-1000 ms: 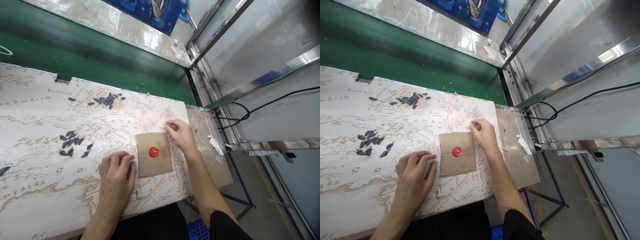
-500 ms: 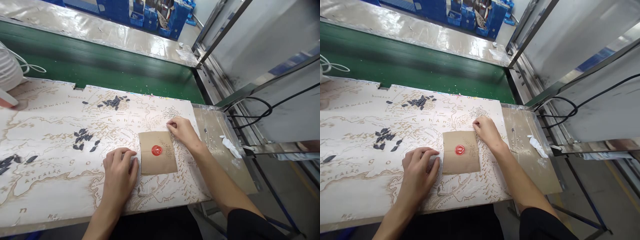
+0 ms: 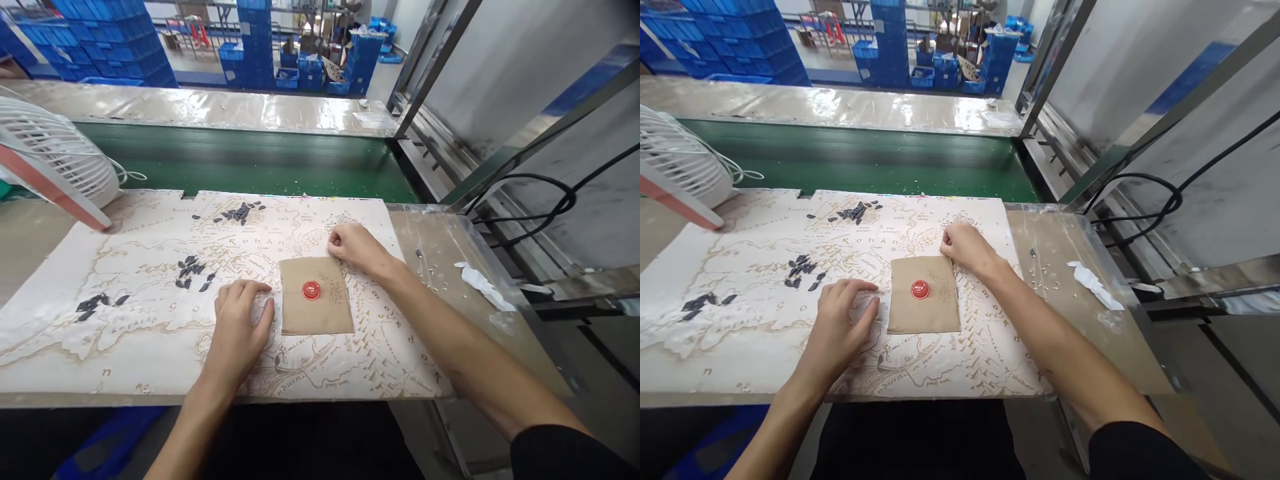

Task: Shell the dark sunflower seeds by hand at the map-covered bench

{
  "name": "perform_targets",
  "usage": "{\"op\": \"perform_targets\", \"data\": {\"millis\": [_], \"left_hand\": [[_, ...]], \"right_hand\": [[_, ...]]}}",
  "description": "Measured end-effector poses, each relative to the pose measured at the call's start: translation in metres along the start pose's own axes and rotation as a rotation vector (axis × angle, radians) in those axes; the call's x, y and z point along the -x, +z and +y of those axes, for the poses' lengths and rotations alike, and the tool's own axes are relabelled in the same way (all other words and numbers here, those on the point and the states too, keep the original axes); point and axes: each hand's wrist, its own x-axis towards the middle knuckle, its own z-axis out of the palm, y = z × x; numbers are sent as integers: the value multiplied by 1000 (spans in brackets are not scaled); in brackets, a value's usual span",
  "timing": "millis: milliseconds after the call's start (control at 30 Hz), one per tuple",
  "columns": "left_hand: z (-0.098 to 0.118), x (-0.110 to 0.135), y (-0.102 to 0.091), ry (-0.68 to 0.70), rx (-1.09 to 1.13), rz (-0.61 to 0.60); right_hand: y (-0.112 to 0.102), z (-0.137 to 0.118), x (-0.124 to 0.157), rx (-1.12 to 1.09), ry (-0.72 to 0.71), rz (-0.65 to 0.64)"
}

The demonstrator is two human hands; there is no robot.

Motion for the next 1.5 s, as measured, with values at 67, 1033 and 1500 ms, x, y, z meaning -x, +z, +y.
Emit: {"op": "perform_targets", "data": {"millis": [67,1033,1500], "left_hand": [[6,-11,-6,28,67,9],[55,-65,31,101,684,-63],[54,-57,30,-52,823,-135]], "right_hand": [[-3,-7,3,-86,12,-11],[6,-39,81,-1072,67,-11],[13,-43,82,-962,-44,62]]}}
